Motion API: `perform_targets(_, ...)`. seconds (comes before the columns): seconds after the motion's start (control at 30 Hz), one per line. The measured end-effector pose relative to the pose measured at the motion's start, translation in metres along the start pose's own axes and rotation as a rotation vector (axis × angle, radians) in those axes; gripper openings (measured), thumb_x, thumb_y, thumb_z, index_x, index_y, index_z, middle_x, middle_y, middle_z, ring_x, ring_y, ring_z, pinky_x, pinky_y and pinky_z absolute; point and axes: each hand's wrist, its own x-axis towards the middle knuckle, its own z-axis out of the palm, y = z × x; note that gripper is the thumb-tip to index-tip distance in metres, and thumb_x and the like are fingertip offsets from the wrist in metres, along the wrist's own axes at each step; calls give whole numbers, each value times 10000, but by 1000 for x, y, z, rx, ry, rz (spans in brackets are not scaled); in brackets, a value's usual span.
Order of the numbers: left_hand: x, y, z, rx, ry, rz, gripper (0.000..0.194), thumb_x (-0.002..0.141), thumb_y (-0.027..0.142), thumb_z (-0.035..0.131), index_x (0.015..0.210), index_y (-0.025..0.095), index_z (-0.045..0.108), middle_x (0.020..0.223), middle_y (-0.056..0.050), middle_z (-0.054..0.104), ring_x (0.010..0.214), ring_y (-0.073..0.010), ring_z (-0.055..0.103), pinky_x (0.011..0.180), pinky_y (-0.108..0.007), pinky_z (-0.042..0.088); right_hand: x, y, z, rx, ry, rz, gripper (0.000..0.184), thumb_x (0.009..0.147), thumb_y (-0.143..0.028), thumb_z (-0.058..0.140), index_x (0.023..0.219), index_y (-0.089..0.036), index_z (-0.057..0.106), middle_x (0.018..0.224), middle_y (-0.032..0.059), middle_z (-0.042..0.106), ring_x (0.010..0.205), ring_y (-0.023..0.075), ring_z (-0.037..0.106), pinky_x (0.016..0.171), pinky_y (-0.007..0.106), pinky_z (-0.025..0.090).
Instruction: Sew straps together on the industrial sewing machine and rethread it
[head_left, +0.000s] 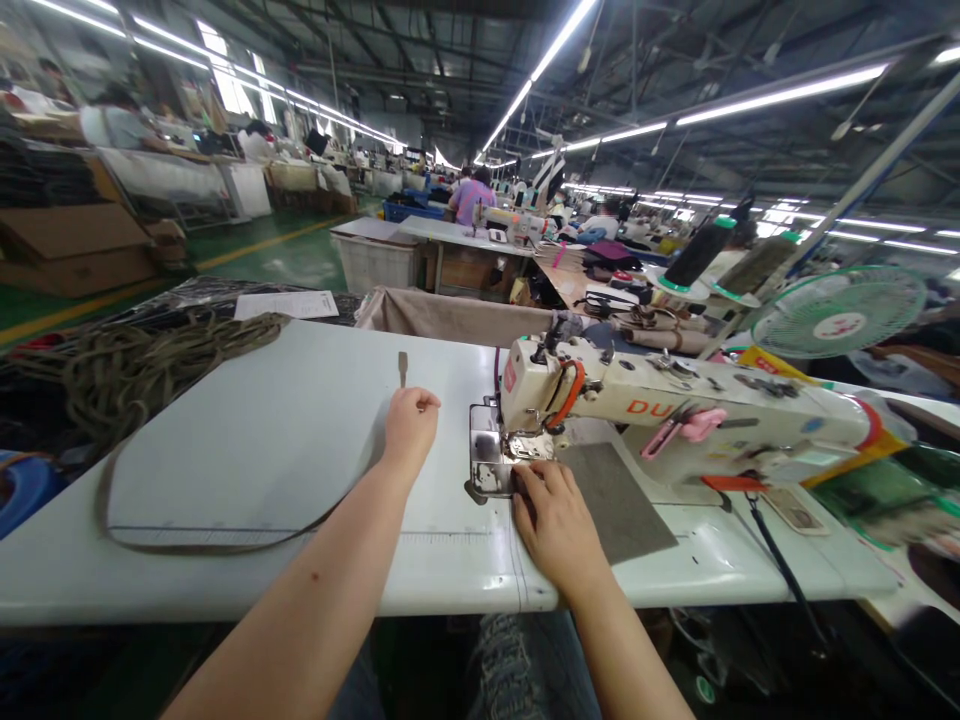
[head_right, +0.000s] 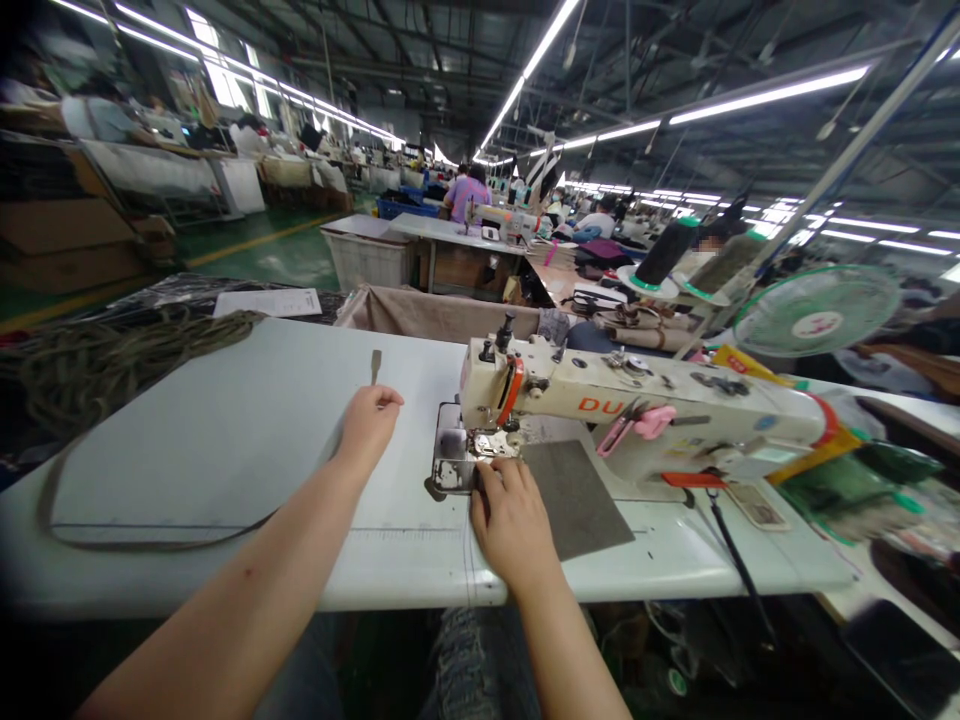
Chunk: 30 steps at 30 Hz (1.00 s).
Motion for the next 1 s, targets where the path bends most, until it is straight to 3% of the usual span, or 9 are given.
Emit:
perform_targets(0.3, -2, 2, -2, 15, -22, 1, 190, 788, 76, 557, 770, 217, 682, 983, -33, 652, 876, -201, 637, 872, -329, 510, -6, 4, -2, 31, 85, -12, 471, 793, 30, 483, 1148, -164, 722, 1174, 134, 656, 1119, 296, 551, 1016, 468, 524)
perform_targets(0.53, -4, 3, 1, 26, -89, 61, 168, 809, 96, 567, 769, 214, 680, 979, -34, 645, 903, -199, 637, 914, -329, 520, -13, 8, -4, 48, 223, -41, 459, 806, 38, 468, 1082, -197, 749, 1125, 107, 682, 1094, 277, 580, 956, 457, 510)
perform_targets(0.7, -7, -1, 9, 22, -200, 189, 215, 792, 61, 568, 860, 214, 703, 1073, -48, 634, 1033, -205, 642, 1012, -342, 520, -16, 14, -11, 109, 362, -41, 386, 865, -4, 485, 1055, -220, 743, 1080, 85, 689, 1051, 261, 606, 921, 440, 497)
perform_targets(0.87, -10, -6, 17, 115, -317, 315, 236, 846, 111, 613, 1011, 232, 730, 1149, -61, 639, 1150, -239, 632, 1097, -398, 486, -29, 40, -31, 43, 552, 42, 309, 891, -52, 542, 1003, -246, 755, 1010, 63, 696, 980, 251, 649, 907, 433, 497)
perform_targets(1.0, -13, -9, 28, 180, -386, 370, 267, 910, 217, 636, 1165, 233, 713, 1252, -84, 638, 1230, -255, 613, 1129, -386, 465, -39, 86, -69, -195, 758, 157, 218, 885, -105, 598, 928, -227, 774, 939, 74, 714, 880, 253, 678, 902, 448, 488)
